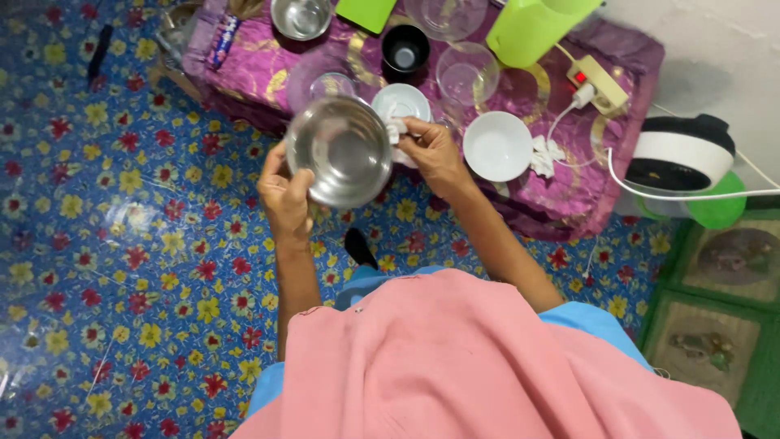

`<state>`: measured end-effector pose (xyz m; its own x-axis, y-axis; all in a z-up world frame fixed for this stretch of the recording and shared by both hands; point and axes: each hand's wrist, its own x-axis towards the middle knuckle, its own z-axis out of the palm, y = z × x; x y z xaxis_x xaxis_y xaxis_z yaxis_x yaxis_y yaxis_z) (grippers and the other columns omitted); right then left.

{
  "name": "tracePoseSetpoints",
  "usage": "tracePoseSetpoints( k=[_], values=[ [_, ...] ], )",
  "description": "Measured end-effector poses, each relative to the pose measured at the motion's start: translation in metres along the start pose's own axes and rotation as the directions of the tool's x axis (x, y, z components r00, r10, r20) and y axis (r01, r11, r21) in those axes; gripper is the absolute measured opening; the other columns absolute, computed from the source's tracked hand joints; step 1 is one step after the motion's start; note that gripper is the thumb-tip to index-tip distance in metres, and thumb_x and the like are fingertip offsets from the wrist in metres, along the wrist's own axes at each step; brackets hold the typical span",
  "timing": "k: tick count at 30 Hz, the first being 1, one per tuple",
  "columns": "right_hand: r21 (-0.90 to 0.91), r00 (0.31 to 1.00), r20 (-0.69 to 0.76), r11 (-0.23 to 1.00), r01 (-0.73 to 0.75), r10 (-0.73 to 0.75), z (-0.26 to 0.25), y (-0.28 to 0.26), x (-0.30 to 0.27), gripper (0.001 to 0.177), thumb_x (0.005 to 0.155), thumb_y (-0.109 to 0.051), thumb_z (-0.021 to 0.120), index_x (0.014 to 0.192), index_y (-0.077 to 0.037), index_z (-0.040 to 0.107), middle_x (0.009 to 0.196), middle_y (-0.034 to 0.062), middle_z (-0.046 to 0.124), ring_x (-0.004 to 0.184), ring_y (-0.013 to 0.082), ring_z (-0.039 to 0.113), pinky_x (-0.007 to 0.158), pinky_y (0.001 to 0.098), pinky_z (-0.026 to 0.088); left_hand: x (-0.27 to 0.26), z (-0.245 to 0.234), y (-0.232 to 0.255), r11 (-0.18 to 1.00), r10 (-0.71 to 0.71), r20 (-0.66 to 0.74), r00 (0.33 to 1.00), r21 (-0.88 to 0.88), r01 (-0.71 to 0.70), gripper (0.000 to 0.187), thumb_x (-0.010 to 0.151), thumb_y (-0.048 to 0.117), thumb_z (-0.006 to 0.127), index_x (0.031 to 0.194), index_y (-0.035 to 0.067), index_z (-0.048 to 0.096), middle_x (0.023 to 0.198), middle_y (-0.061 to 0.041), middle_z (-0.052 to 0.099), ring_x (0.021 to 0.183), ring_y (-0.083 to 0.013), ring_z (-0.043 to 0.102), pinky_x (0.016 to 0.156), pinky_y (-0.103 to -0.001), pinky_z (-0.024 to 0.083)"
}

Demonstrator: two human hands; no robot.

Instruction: The person wipes the interior and exterior of a small metal bowl with a white cloth, rotating the bowl and repeatedly rubbing the surface. The bowl is held in one hand while the other hand scrubs with the cloth.

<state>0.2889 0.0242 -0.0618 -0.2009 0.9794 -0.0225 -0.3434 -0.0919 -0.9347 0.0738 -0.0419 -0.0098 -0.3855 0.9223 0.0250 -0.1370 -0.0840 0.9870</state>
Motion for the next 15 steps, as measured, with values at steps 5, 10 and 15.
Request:
tracePoseSetpoints(
  k=[5, 10, 15],
  values=[
    [-0.143, 0.990, 0.133, 0.988, 0.066, -0.047, 0.023, -0.024, 0.033, 0.020, 0.097, -0.005, 0.070, 0.116, -0.001, 0.073, 0.104, 0.0035, 0.067, 0.092, 0.0055, 0.058, 0.083, 0.0241, 0.056, 0.044, -0.038, -0.022, 0.987, -0.034, 0.272, 0.962, 0.159, -0.009, 0.055, 0.071, -0.007, 0.057, 0.122, 0.006, 0.075, 0.099, -0.013, 0.072, 0.090, -0.0165, 0.063, 0.075, -0.032, 0.059],
    [-0.311, 0.944, 0.259, 0.907, 0.283, -0.205, 0.043, -0.012, 0.068, 0.018, 0.094, -0.001, 0.071, 0.111, -0.003, 0.077, 0.105, 0.0084, 0.069, 0.097, 0.0130, 0.061, 0.088, 0.0301, 0.052, 0.076, -0.064, -0.031, 0.970, -0.126, 0.317, 0.940, 0.239, 0.050, 0.050, 0.079, -0.005, 0.053, 0.120, 0.014, 0.074, 0.090, -0.012, 0.073, 0.046, -0.0206, 0.064, 0.033, -0.028, 0.054],
    [-0.586, 0.792, 0.413, 0.535, 0.608, -0.449, 0.080, -0.026, 0.085, 0.028, 0.088, 0.012, 0.066, 0.108, -0.003, 0.078, 0.104, 0.0115, 0.069, 0.088, 0.0262, 0.069, 0.080, 0.0350, 0.056, 0.090, -0.083, -0.001, 0.916, 0.162, 0.267, 0.950, 0.317, -0.245, 0.051, 0.075, -0.004, 0.057, 0.120, 0.010, 0.076, 0.110, -0.011, 0.073, 0.104, -0.0176, 0.065, 0.086, -0.034, 0.058]
  ],
)
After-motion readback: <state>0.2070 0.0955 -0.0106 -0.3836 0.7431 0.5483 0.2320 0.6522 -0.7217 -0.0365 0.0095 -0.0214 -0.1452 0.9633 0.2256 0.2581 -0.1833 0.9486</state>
